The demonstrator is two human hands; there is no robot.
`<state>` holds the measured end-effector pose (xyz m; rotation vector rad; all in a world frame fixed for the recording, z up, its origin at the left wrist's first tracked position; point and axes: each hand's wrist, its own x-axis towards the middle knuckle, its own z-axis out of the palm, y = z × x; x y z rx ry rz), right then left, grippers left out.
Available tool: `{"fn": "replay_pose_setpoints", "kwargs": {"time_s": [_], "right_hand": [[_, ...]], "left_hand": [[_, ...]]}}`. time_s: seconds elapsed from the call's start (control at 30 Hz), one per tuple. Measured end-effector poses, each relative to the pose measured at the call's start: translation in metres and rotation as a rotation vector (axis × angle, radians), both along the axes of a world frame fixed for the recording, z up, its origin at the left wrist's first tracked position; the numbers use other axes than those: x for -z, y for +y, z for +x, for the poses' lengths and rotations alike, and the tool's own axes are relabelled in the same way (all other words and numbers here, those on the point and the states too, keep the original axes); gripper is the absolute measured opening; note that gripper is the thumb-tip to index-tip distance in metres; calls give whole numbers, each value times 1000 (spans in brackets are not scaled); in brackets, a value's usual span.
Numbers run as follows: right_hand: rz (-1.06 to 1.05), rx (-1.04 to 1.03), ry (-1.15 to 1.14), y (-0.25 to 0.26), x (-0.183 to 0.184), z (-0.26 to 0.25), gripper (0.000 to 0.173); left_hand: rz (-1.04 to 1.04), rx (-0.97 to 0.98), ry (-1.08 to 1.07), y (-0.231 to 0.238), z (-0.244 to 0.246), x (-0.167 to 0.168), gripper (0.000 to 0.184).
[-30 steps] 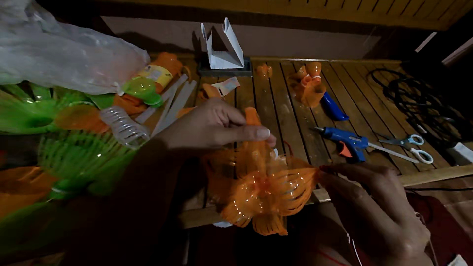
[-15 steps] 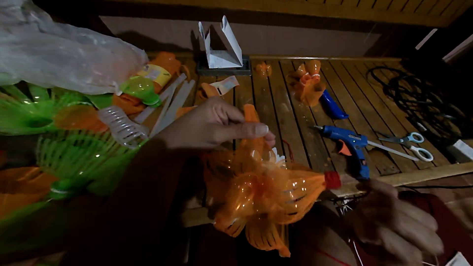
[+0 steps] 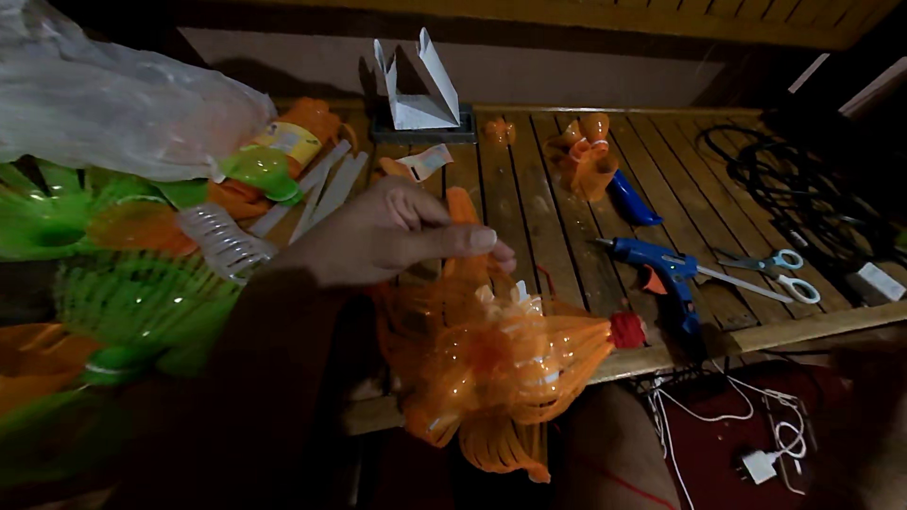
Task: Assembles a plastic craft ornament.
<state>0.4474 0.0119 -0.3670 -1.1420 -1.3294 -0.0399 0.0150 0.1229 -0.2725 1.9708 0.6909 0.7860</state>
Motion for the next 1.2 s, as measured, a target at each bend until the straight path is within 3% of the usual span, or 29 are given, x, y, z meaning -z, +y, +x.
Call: {"fn": "replay_pose_setpoints", "kwargs": {"time_s": [0.03, 0.1, 0.13, 0.23, 0.47, 0.7, 0.87, 0.97, 1.07, 1.13, 1.2], "right_hand": [[-66, -1, -42, -1, -5, -4, 11], [-243, -137, -116, -5, -15, -26, 57], [-298, -223, -112, -4, -20, -42, 66], [-314, -470, -3, -4, -31, -93, 33], [-204, -700, 188, 6, -37, -147, 15], [-328, -724, 355, 3, -37, -136, 31], [-351, -273, 62, 2, -31, -88, 25], [-461, -91, -29, -5, -26, -64, 34], [-507, -202, 68, -17, -29, -62, 29], [-516, -355, 116, -23, -39, -70, 31], [-523, -529, 155, -26, -50, -85, 35]], "left_hand": [[-13, -25, 6, -2, 1, -1, 26], [-25, -59, 23, -4, 3, -1, 26], [-24, -63, 33, -4, 3, -1, 27], [-3, -39, 20, -3, 4, 3, 26], [52, 7, 5, 0, 0, 7, 21], [90, -49, 23, -1, -3, 7, 23], [117, -102, 56, -2, -3, 6, 24], [103, -119, 40, -2, -4, 2, 23], [172, -279, 39, -11, -8, -9, 19], [364, -384, 43, -25, -12, -20, 19], [687, -281, -15, -41, -14, -21, 25]]}}
